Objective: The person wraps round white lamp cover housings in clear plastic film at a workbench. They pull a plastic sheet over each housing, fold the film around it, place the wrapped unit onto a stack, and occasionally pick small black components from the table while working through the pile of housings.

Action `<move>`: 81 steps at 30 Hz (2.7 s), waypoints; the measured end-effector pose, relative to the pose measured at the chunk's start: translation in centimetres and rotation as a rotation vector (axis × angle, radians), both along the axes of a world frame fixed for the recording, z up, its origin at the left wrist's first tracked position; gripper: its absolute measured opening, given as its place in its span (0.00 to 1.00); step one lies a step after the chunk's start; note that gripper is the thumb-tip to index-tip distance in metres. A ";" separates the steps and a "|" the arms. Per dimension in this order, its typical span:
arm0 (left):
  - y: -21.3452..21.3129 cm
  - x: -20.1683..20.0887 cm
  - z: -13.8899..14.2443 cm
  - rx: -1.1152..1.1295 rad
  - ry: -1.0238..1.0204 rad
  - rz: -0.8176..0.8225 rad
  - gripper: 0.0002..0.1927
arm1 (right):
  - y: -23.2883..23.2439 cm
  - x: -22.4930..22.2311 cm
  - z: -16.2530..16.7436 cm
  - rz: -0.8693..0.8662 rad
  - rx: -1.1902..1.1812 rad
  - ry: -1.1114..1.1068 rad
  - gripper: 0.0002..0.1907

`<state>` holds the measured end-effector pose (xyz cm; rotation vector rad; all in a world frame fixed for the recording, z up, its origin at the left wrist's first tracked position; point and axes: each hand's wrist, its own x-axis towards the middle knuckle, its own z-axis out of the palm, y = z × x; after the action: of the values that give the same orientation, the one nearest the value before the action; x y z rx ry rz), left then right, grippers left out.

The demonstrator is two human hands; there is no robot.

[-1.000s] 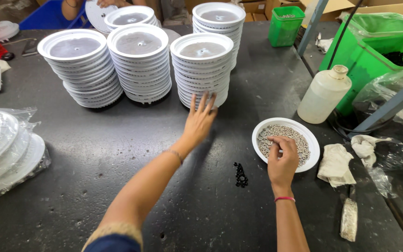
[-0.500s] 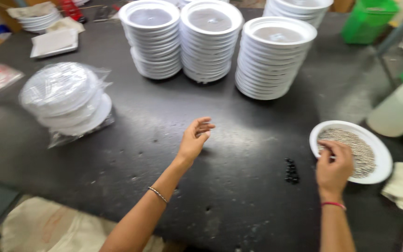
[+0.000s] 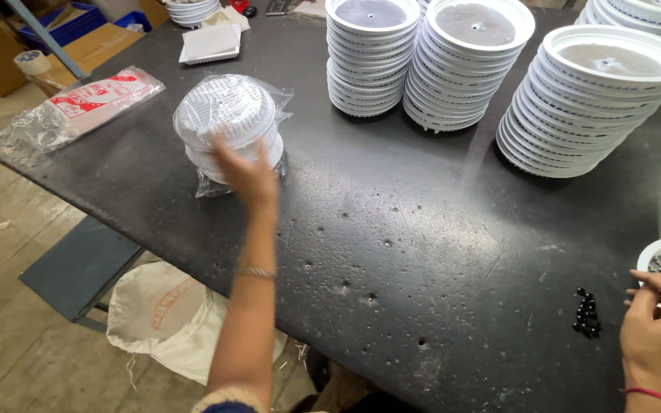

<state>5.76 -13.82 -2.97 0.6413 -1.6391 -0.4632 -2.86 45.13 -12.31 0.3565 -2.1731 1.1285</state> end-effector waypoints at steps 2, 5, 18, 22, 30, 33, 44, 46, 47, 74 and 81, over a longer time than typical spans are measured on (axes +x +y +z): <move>-5.5 1.0 2.3 0.255 0.031 0.242 0.43 | 0.0 0.1 0.1 0.005 -0.005 -0.008 0.10; -9.7 2.1 4.1 0.708 0.013 0.233 0.47 | 0.0 0.3 0.5 0.000 0.022 -0.001 0.09; -6.8 -1.6 9.6 0.443 0.334 -0.246 0.22 | -0.3 0.3 0.6 -0.001 -0.007 0.008 0.10; -6.2 -2.9 10.2 0.447 0.368 -0.450 0.21 | -0.6 0.7 1.3 -0.011 0.004 0.013 0.11; -2.9 -0.3 7.2 0.850 0.181 -1.037 0.31 | -1.5 0.8 2.4 -0.030 0.052 0.035 0.11; 1.2 -0.5 6.9 0.864 -0.101 -1.180 0.40 | -2.2 1.2 3.0 -0.030 0.047 0.019 0.11; 21.4 -3.6 7.7 0.246 -0.919 -1.019 0.37 | -13.7 9.7 10.6 0.429 -0.132 -0.140 0.20; 22.9 -3.7 7.5 0.320 -0.869 -1.183 0.30 | -14.9 11.0 12.2 0.531 -0.073 -0.091 0.32; 23.5 -3.9 7.4 0.357 -0.840 -1.266 0.27 | -15.3 11.4 12.9 0.502 -0.008 -0.076 0.35; 25.6 4.6 5.3 0.104 -0.420 -1.082 0.03 | -11.4 12.1 11.5 0.408 -0.364 -0.317 0.08; 22.2 4.2 2.2 0.464 -0.547 -1.035 0.03 | -7.7 10.6 7.9 0.489 -0.662 -0.581 0.07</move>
<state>9.96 8.36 -0.81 0.1866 -2.3547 -1.5533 7.70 37.47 -4.43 0.2821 -2.0423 2.3761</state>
